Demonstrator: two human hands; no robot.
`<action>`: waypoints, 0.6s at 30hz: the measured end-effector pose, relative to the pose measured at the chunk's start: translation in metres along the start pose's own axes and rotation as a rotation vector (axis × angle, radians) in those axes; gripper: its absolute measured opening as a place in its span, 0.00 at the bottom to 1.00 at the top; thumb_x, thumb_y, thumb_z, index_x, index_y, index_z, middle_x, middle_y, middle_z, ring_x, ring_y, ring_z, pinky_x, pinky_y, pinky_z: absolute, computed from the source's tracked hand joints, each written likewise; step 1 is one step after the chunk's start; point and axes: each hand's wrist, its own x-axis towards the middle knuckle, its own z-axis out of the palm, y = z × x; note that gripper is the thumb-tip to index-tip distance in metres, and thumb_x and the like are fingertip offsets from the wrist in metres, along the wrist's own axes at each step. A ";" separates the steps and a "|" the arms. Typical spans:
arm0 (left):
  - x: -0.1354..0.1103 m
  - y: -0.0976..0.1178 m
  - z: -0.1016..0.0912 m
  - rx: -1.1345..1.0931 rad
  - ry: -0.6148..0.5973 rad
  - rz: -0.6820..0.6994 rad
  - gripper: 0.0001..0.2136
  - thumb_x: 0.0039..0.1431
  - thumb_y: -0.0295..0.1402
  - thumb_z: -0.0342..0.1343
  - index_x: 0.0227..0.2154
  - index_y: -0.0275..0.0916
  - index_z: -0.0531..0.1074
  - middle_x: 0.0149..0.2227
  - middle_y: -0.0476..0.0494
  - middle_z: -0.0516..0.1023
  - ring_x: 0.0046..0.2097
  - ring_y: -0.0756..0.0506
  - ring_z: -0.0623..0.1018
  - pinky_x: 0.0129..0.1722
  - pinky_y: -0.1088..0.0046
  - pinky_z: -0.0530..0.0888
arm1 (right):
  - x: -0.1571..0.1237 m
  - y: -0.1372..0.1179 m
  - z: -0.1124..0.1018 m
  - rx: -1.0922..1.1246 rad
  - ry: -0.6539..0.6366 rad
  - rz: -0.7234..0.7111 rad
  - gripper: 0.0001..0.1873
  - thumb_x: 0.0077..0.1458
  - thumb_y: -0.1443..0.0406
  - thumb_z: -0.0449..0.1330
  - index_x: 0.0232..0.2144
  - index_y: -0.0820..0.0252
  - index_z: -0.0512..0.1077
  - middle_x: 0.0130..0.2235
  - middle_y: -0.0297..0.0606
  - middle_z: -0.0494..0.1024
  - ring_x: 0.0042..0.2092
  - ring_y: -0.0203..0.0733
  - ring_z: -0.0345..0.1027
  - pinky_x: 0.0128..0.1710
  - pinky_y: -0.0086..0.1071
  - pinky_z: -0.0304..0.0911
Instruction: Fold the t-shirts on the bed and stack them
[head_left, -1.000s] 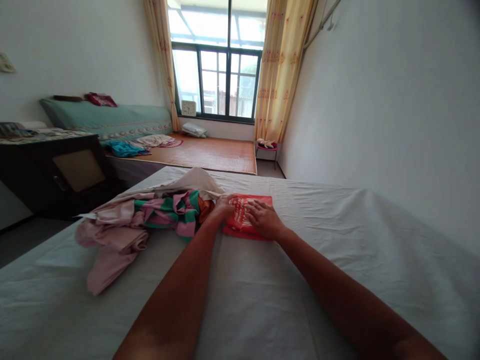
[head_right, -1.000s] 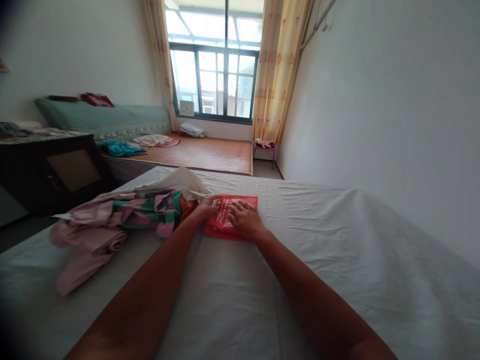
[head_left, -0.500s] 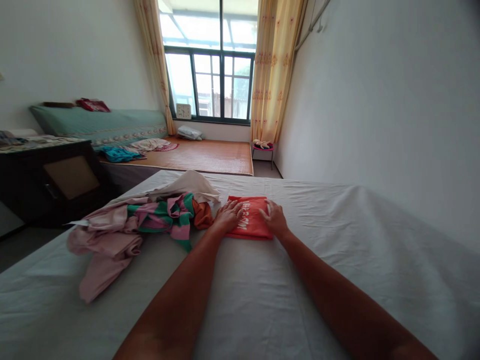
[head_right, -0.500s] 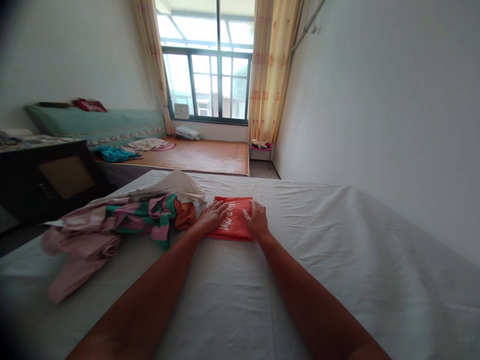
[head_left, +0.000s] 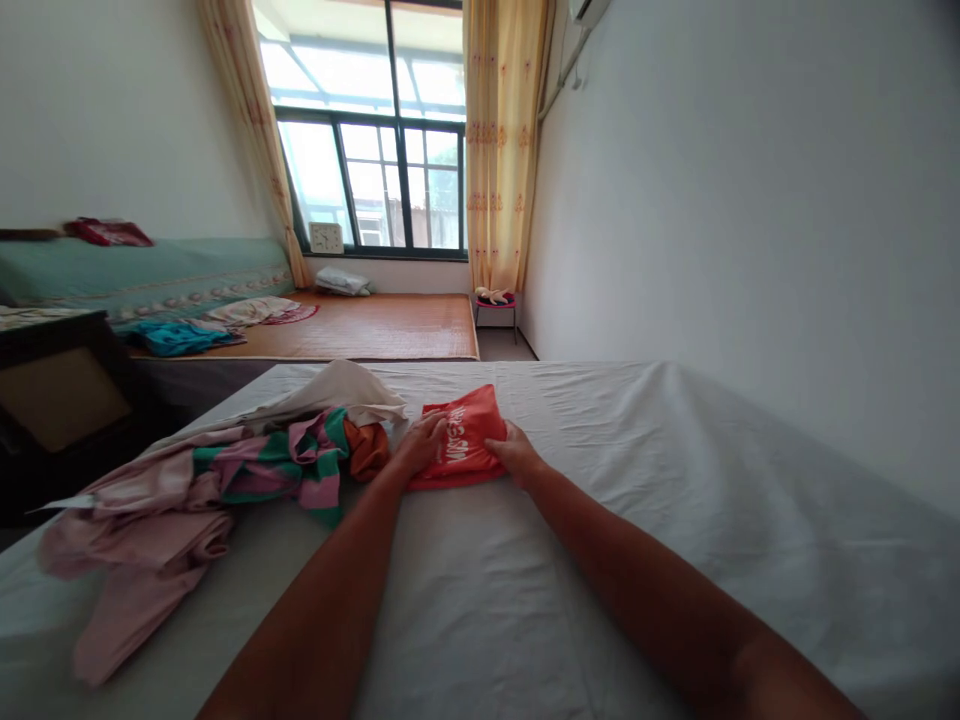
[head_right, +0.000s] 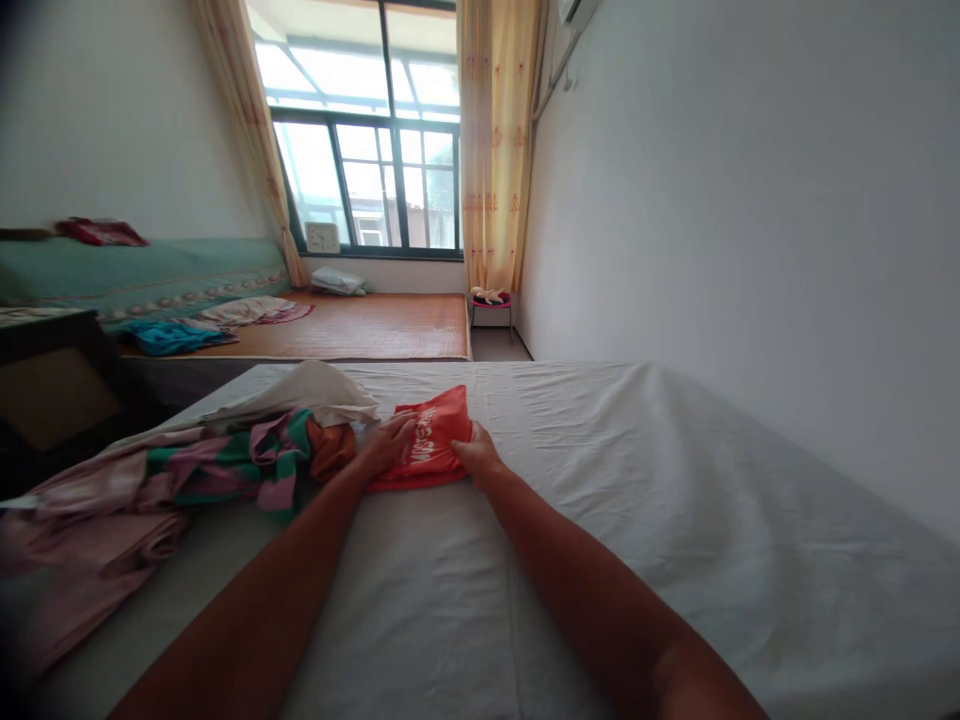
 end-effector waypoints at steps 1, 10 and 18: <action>0.002 -0.003 -0.001 -0.034 0.029 -0.023 0.23 0.63 0.41 0.36 0.51 0.36 0.69 0.54 0.41 0.72 0.56 0.46 0.69 0.58 0.69 0.62 | 0.002 0.000 -0.010 0.021 0.021 0.013 0.18 0.45 0.68 0.57 0.42 0.59 0.67 0.37 0.35 0.80 0.38 0.43 0.73 0.37 0.37 0.71; 0.000 -0.003 0.006 0.165 -0.103 0.007 0.24 0.62 0.43 0.37 0.49 0.37 0.71 0.54 0.41 0.71 0.57 0.43 0.68 0.59 0.63 0.61 | 0.019 0.016 -0.218 0.063 0.363 0.058 0.25 0.38 0.68 0.58 0.44 0.59 0.69 0.37 0.33 0.78 0.37 0.41 0.71 0.39 0.34 0.69; -0.001 -0.003 0.012 0.373 -0.178 0.056 0.23 0.63 0.44 0.36 0.53 0.41 0.68 0.58 0.43 0.66 0.59 0.43 0.65 0.59 0.63 0.61 | -0.019 0.049 -0.427 -0.535 0.651 0.341 0.24 0.43 0.70 0.57 0.46 0.63 0.71 0.37 0.42 0.80 0.35 0.43 0.73 0.34 0.34 0.68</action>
